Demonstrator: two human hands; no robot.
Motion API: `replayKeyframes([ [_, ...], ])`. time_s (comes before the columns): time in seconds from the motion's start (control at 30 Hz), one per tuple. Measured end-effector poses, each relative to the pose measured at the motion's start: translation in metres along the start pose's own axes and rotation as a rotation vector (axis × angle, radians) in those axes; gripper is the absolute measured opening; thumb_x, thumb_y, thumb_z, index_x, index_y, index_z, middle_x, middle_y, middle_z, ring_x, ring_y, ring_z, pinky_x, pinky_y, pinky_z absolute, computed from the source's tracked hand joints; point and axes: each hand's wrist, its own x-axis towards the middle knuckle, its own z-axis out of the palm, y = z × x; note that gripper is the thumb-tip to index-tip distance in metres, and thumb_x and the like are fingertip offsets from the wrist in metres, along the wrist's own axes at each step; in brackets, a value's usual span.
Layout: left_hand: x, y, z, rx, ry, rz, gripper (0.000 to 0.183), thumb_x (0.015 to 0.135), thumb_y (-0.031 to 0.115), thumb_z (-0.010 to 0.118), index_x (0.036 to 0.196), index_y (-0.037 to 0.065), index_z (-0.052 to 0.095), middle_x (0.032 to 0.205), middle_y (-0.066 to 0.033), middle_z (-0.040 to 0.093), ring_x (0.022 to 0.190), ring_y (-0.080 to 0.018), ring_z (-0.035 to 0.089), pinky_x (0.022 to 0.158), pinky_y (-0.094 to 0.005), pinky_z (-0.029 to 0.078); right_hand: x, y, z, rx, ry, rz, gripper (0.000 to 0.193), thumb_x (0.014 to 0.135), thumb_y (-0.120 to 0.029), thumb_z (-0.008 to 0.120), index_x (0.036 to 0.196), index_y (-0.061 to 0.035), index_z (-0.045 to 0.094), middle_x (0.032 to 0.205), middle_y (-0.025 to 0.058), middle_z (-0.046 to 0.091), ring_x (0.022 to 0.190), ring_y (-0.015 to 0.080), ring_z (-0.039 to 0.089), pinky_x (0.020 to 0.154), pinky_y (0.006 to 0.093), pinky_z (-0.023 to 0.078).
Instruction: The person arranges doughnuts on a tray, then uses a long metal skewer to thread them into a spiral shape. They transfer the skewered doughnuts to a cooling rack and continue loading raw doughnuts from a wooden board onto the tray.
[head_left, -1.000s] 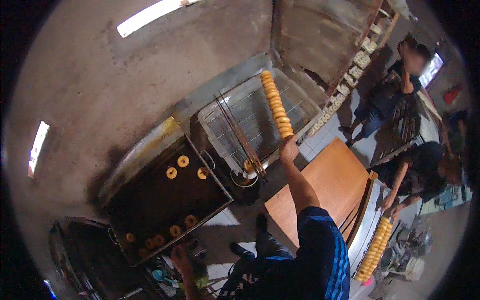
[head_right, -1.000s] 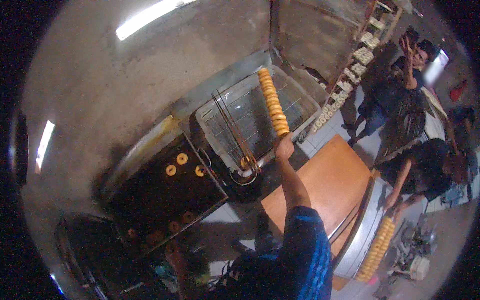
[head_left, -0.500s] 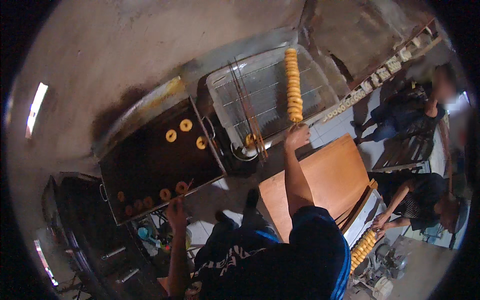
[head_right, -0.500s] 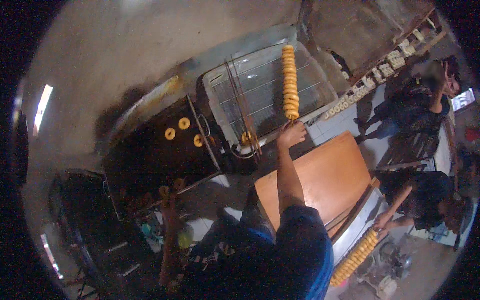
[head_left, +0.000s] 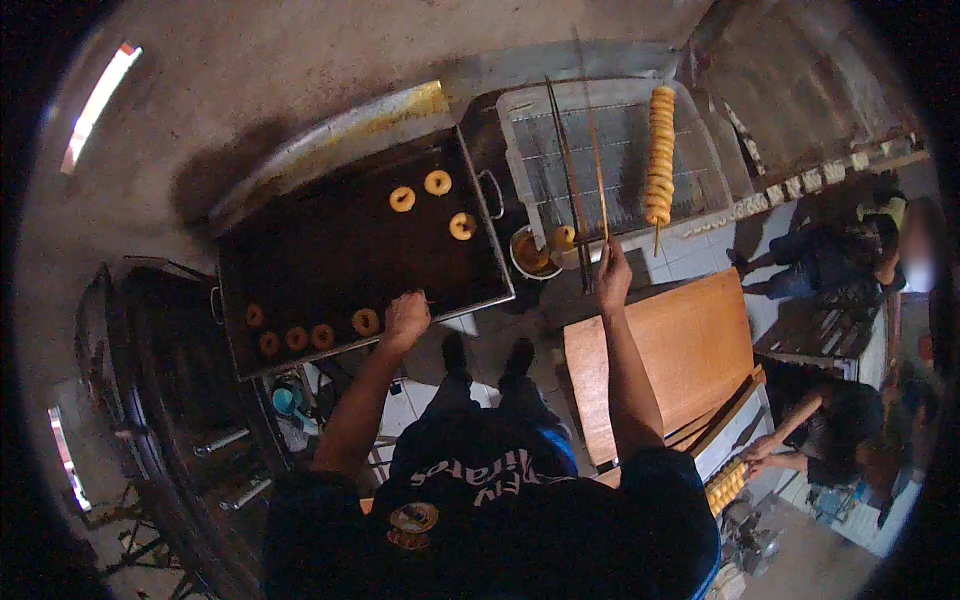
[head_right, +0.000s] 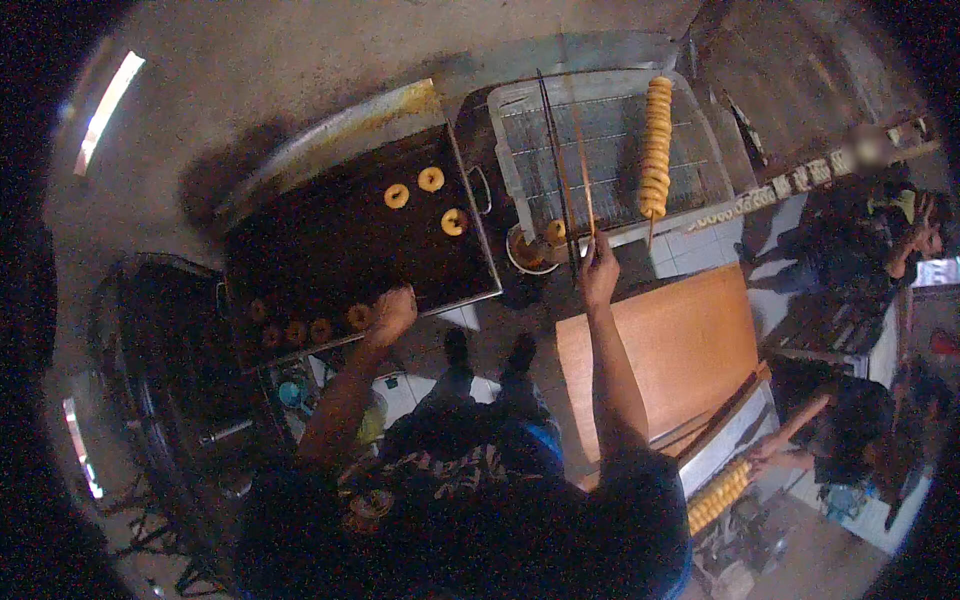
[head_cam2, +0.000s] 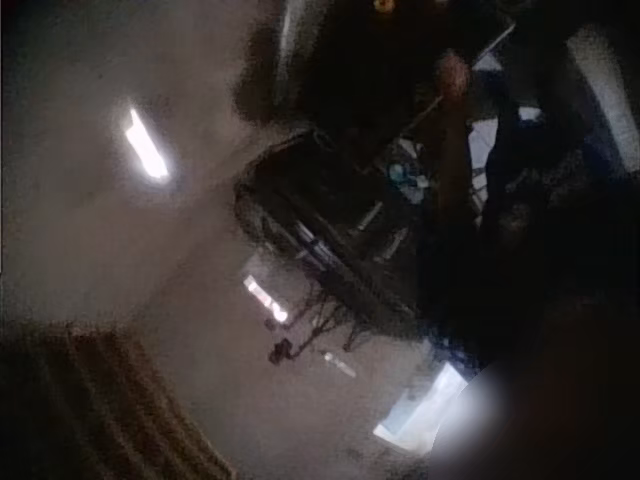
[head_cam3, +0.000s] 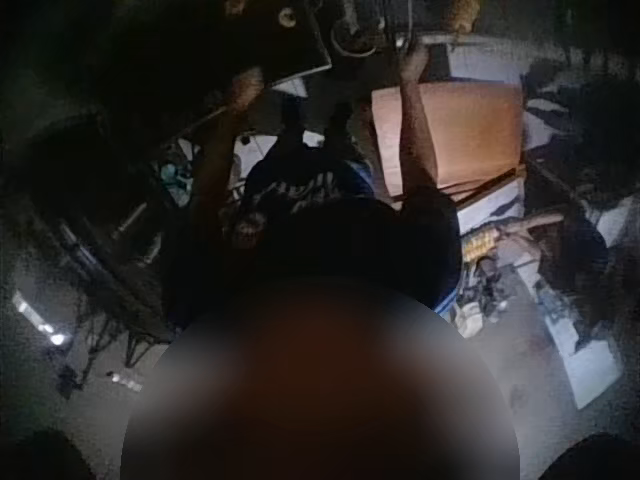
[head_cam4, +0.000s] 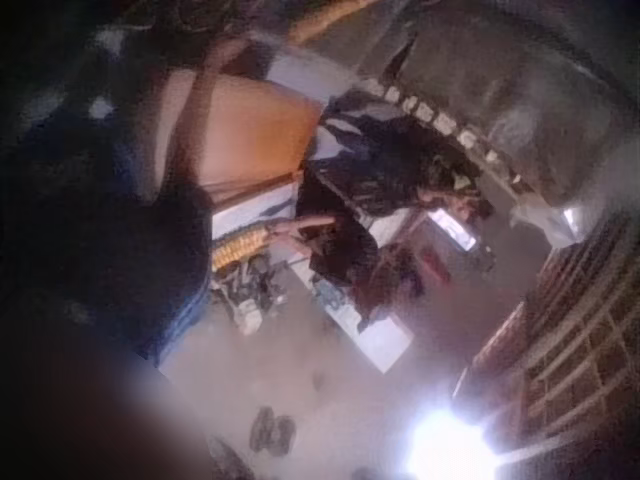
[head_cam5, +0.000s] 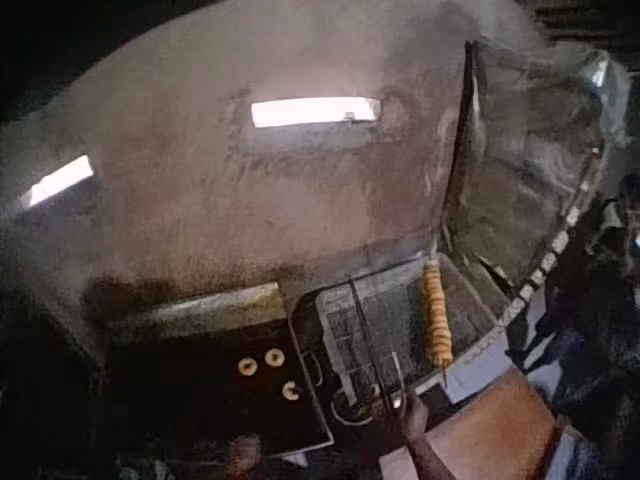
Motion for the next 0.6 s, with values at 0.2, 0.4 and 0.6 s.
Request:
replayKeyframes([
  [0.2,-0.004,-0.070,-0.025,0.023,-0.066,0.049,0.025,0.098,0.020,0.055,0.104,0.002,0.071,0.104,-0.0253,0.073,0.101,-0.0431,0.071,0.087,-0.0560,0.058,-0.176,-0.123,-0.089,-0.472,-0.496,0.103,0.047,0.096,-0.016,0.065,0.141,-0.0287,0.064,0.089,0.0185,0.069,0.081,0.0387,0.069,0.074,0.0487,0.055],
  [0.4,0.032,-0.066,-0.057,-0.165,0.272,0.320,0.028,0.104,0.021,0.049,0.098,0.001,0.067,0.087,-0.0248,0.072,0.083,-0.0473,0.071,0.075,-0.0567,0.057,-0.229,-0.184,-0.118,-0.849,-0.546,0.105,0.056,0.084,-0.004,0.058,0.133,-0.0282,0.067,0.092,0.0150,0.064,0.085,0.0368,0.068,0.071,0.0484,0.057],
  [0.6,0.170,-0.031,-0.050,-0.202,0.296,0.227,0.027,0.102,0.023,0.052,0.098,0.002,0.068,0.096,-0.0216,0.073,0.094,-0.0435,0.071,0.082,-0.0536,0.057,-0.217,-0.188,-0.089,-0.918,-0.640,0.048,0.053,0.087,-0.008,0.059,0.136,-0.0275,0.064,0.096,0.0153,0.065,0.086,0.0354,0.070,0.072,0.0478,0.059],
])
